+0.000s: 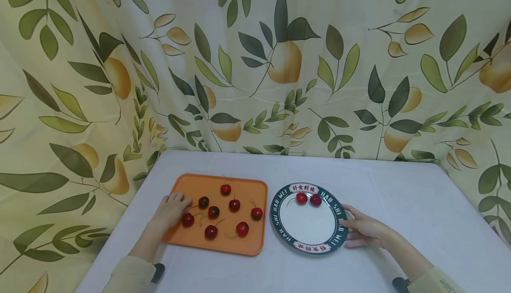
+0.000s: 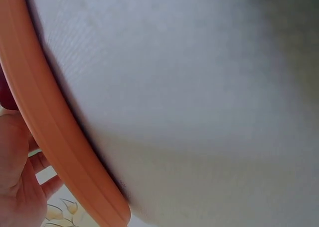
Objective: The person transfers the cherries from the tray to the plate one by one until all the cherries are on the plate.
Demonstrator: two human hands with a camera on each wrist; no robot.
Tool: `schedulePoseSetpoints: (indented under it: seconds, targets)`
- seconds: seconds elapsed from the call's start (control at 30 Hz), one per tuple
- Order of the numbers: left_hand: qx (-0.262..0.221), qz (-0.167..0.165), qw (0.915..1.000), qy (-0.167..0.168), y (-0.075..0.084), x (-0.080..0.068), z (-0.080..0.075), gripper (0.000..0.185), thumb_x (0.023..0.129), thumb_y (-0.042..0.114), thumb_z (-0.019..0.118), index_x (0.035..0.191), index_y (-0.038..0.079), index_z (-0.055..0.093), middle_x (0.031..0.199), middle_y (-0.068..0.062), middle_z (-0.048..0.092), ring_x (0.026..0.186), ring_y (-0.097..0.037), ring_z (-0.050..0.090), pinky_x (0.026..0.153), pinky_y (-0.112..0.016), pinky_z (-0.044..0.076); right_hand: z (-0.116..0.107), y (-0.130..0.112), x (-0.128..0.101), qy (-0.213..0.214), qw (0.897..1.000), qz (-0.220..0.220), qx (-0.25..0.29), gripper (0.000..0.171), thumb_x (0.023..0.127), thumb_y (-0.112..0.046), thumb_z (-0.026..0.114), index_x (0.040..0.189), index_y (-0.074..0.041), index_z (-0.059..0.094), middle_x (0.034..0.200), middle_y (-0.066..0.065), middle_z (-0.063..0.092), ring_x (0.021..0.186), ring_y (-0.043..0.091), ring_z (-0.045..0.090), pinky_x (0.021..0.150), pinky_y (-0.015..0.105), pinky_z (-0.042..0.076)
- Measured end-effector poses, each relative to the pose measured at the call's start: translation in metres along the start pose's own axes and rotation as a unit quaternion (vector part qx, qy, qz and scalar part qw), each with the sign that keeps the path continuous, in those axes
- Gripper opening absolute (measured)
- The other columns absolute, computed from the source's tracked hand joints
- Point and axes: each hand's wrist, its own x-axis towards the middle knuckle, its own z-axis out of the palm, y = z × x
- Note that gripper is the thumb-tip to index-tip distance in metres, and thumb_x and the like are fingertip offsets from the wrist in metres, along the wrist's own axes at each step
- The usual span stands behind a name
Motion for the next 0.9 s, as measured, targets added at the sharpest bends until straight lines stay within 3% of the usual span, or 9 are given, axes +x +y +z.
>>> schedulePoseSetpoints:
  seconds: [0.17,0.37,0.53,0.6,0.77,0.9]
  targets:
    - [-0.005,0.003,1.0,0.003,0.001,0.001,-0.001,0.006,0.09,0.015,0.055,0.096,0.014,0.054,0.101,-0.012,0.045,0.098,-0.033,0.043,0.087,-0.054,0.034,0.0,0.001,0.0,-0.003,1.0,-0.002,0.0,0.066,0.093,-0.013,0.048,0.145,-0.015,0.007,0.089,0.011,0.052,0.07,0.019,0.062,0.068,0.038,0.054]
    - [-0.002,-0.008,1.0,0.004,0.005,0.005,-0.006,0.021,0.092,0.011,0.05,0.112,0.011,0.057,0.116,-0.017,0.047,0.108,-0.036,0.041,0.095,-0.055,0.028,0.001,0.0,-0.001,-0.002,1.0,0.0,0.004,0.066,0.093,-0.014,0.048,0.145,-0.015,0.007,0.09,0.011,0.052,0.07,0.019,0.062,0.068,0.038,0.054]
    - [0.024,0.018,0.9985,0.046,0.013,0.011,-0.019,0.016,0.091,0.01,0.052,0.106,0.012,0.057,0.105,-0.013,0.047,0.101,-0.033,0.043,0.091,-0.054,0.032,0.0,0.0,-0.001,-0.002,1.0,0.001,0.004,0.067,0.093,-0.014,0.049,0.146,-0.015,0.007,0.089,0.011,0.053,0.069,0.02,0.062,0.068,0.038,0.054]
    - [0.032,0.029,0.997,0.063,0.019,0.015,-0.024,0.012,0.09,0.012,0.056,0.101,0.014,0.056,0.099,-0.011,0.046,0.098,-0.031,0.043,0.088,-0.053,0.034,-0.001,0.0,-0.001,-0.004,1.0,0.001,0.004,0.067,0.093,-0.014,0.049,0.146,-0.015,0.007,0.089,0.011,0.052,0.069,0.019,0.061,0.068,0.038,0.054]
    - [0.046,0.044,0.9956,0.068,0.037,0.027,-0.031,0.007,0.09,0.015,0.056,0.097,0.016,0.054,0.095,-0.008,0.044,0.097,-0.03,0.044,0.087,-0.05,0.035,-0.002,0.0,0.0,-0.007,1.0,-0.002,0.007,0.068,0.093,-0.014,0.048,0.146,-0.015,0.006,0.09,0.011,0.052,0.07,0.02,0.062,0.068,0.038,0.054]
    - [0.058,0.055,0.9949,0.062,0.06,0.036,-0.036,0.01,0.091,0.014,0.054,0.1,0.017,0.056,0.105,-0.009,0.047,0.102,-0.03,0.045,0.09,-0.048,0.035,-0.002,0.0,0.0,-0.01,1.0,-0.004,0.007,0.067,0.094,-0.014,0.048,0.146,-0.015,0.005,0.09,0.011,0.053,0.071,0.02,0.063,0.069,0.038,0.054]
